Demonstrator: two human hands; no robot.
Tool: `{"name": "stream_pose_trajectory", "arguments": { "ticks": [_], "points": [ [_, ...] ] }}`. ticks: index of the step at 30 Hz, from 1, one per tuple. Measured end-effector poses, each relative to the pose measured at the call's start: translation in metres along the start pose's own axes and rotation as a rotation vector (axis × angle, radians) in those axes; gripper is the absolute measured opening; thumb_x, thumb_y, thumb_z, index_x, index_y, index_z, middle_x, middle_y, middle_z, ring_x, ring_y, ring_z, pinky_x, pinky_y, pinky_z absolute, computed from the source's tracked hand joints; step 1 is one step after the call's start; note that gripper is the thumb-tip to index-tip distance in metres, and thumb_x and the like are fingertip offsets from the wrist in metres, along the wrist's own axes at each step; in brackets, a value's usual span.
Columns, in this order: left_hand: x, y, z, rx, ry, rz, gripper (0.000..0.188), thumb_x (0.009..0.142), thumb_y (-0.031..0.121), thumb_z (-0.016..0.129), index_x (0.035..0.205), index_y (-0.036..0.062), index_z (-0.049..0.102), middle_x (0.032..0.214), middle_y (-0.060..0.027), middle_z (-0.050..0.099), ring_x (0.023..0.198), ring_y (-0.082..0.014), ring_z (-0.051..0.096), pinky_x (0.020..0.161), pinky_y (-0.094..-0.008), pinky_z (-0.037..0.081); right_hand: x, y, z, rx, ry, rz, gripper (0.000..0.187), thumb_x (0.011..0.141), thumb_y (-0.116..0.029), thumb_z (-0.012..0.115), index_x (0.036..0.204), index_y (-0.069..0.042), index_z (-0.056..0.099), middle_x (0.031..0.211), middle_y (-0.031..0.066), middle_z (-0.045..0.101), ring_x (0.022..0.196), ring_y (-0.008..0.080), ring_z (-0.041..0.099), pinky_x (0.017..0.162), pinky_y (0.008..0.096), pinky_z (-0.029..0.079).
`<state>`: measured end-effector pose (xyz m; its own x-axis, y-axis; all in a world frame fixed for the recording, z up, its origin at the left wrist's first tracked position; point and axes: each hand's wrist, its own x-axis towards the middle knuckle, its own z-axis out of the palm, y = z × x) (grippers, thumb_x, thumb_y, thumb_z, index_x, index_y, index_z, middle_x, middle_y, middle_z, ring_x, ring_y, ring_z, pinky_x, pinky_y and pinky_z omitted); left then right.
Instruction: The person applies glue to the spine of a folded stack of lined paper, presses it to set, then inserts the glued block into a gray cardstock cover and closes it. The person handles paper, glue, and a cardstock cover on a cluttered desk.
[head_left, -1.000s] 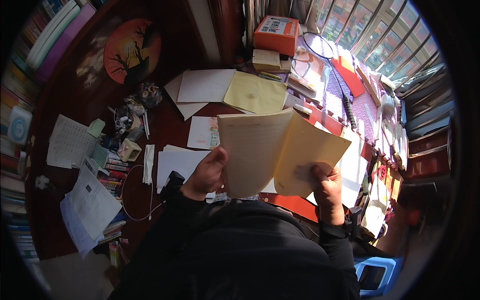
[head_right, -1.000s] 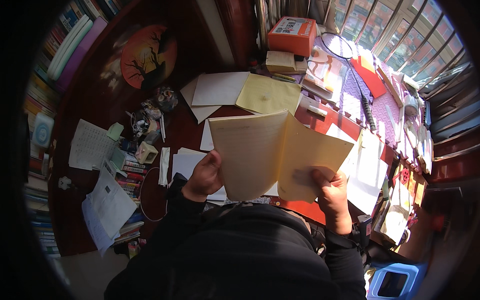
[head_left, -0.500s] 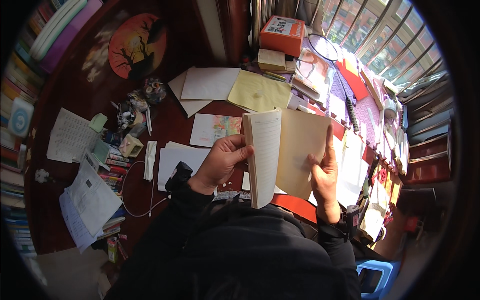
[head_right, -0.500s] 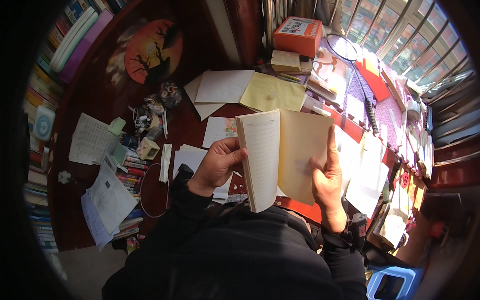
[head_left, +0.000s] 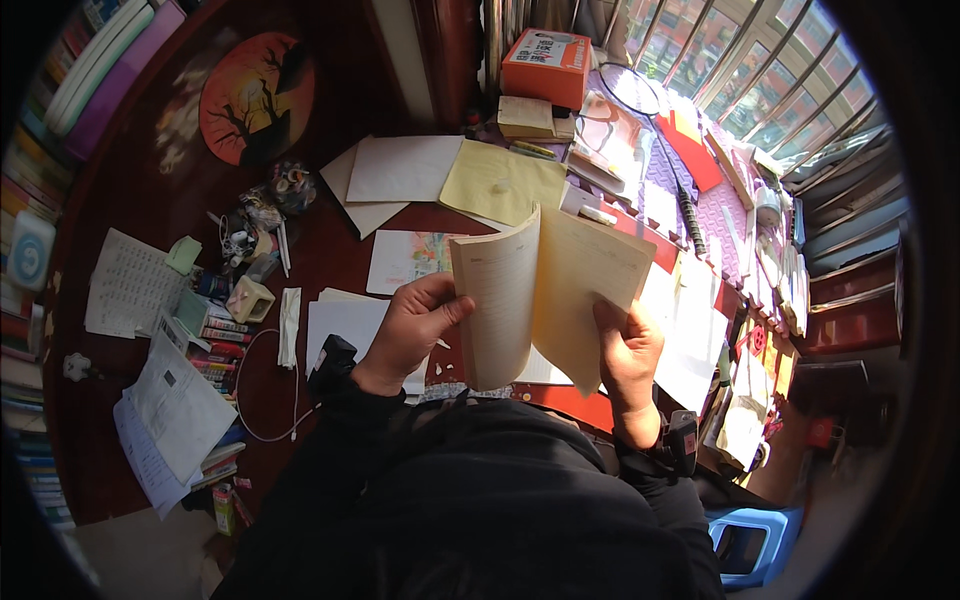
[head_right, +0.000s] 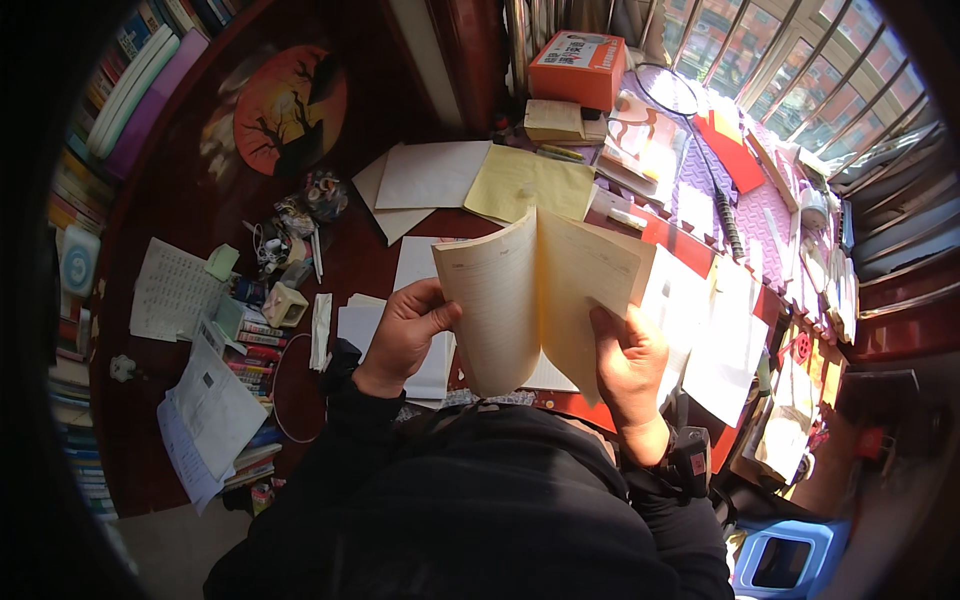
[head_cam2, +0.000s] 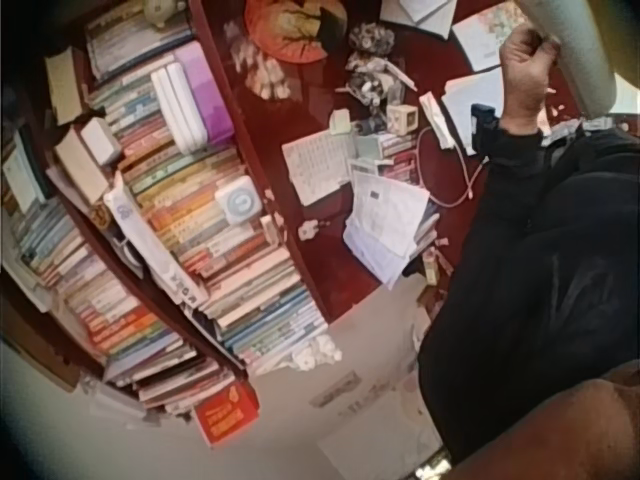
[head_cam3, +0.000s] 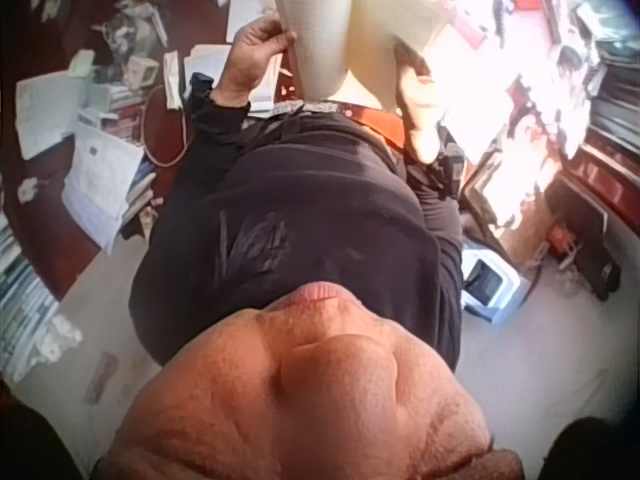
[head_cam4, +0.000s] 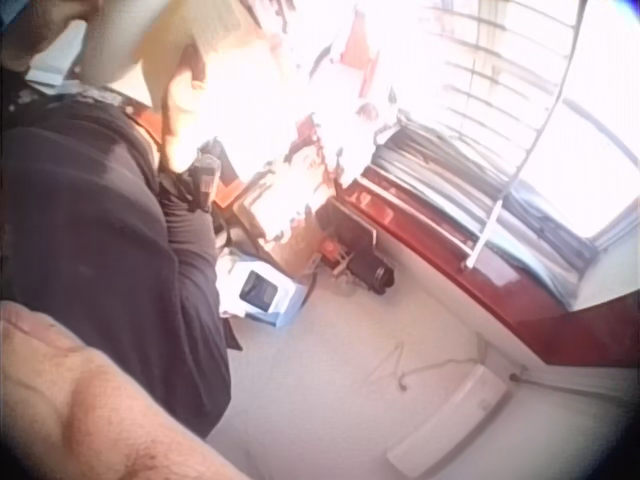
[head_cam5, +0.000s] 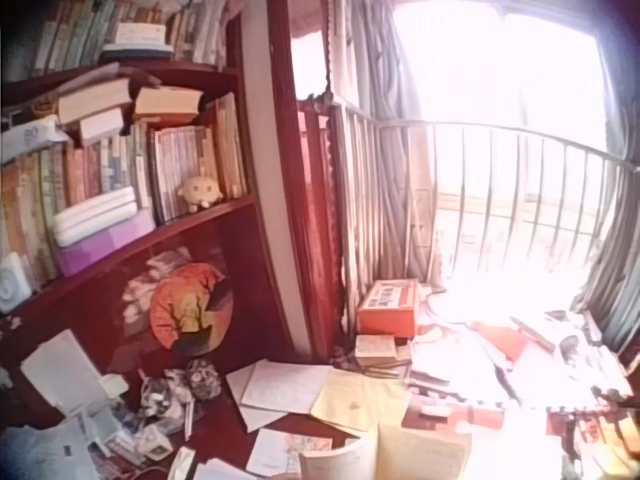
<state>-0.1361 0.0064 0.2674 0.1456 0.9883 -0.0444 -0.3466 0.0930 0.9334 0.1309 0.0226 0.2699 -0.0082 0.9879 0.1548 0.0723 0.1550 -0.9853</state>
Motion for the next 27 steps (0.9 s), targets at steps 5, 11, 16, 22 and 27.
{"name": "stream_pose_trajectory", "arguments": {
  "ticks": [5,11,16,22,27],
  "points": [
    [-0.006,-0.005,-0.032,-0.044,0.130,-0.061,0.022,0.100,0.008,0.059,0.120,0.0024,0.055,0.108,-0.0078,0.068,0.099,-0.0147,0.066,0.087,-0.0314,0.054,-0.005,-0.007,-0.029,0.103,-0.025,-0.108,0.027,0.091,0.010,0.061,0.116,0.004,0.067,0.103,0.0056,0.071,0.095,0.0125,0.064,0.086,0.0282,0.051],
    [-0.006,-0.005,-0.029,0.083,0.145,-0.054,0.052,0.092,0.013,0.072,0.137,0.0058,0.045,0.112,-0.0102,0.068,0.102,-0.0162,0.065,0.089,-0.0328,0.054,-0.017,-0.043,-0.041,0.003,-0.235,0.001,0.015,0.088,0.011,0.062,0.099,0.002,0.067,0.093,0.0073,0.072,0.085,0.0146,0.066,0.078,0.0283,0.052],
    [-0.005,0.019,-0.004,1.190,0.059,0.441,0.029,0.075,0.007,0.081,0.103,0.0072,0.072,0.092,-0.0056,0.071,0.090,-0.0234,0.067,0.092,-0.0378,0.051,-0.015,-0.073,-0.035,-0.522,-0.412,-0.449,0.014,0.076,0.009,0.066,0.085,-0.002,0.066,0.087,0.0140,0.071,0.071,0.0303,0.069,0.062,0.0319,0.054],
    [0.000,0.023,0.015,0.574,-0.172,0.108,0.019,0.087,0.000,0.070,0.106,0.0011,0.072,0.090,-0.0097,0.073,0.084,-0.0163,0.070,0.077,-0.0291,0.057,-0.025,-0.078,-0.029,-0.553,-0.609,-0.754,0.031,0.077,-0.007,0.073,0.108,-0.012,0.069,0.104,0.0121,0.072,0.080,0.0270,0.073,0.065,0.0324,0.059],
    [-0.004,0.019,0.023,0.701,-0.098,0.339,0.025,0.084,-0.005,0.068,0.108,0.0003,0.071,0.089,-0.0127,0.075,0.079,-0.0204,0.073,0.072,-0.0292,0.057,-0.034,-0.048,-0.029,-0.427,-0.259,-0.706,0.083,0.070,0.010,0.068,0.145,-0.013,0.043,0.108,0.0177,0.069,0.090,0.0316,0.072,0.074,0.0389,0.060]
  ]
}}
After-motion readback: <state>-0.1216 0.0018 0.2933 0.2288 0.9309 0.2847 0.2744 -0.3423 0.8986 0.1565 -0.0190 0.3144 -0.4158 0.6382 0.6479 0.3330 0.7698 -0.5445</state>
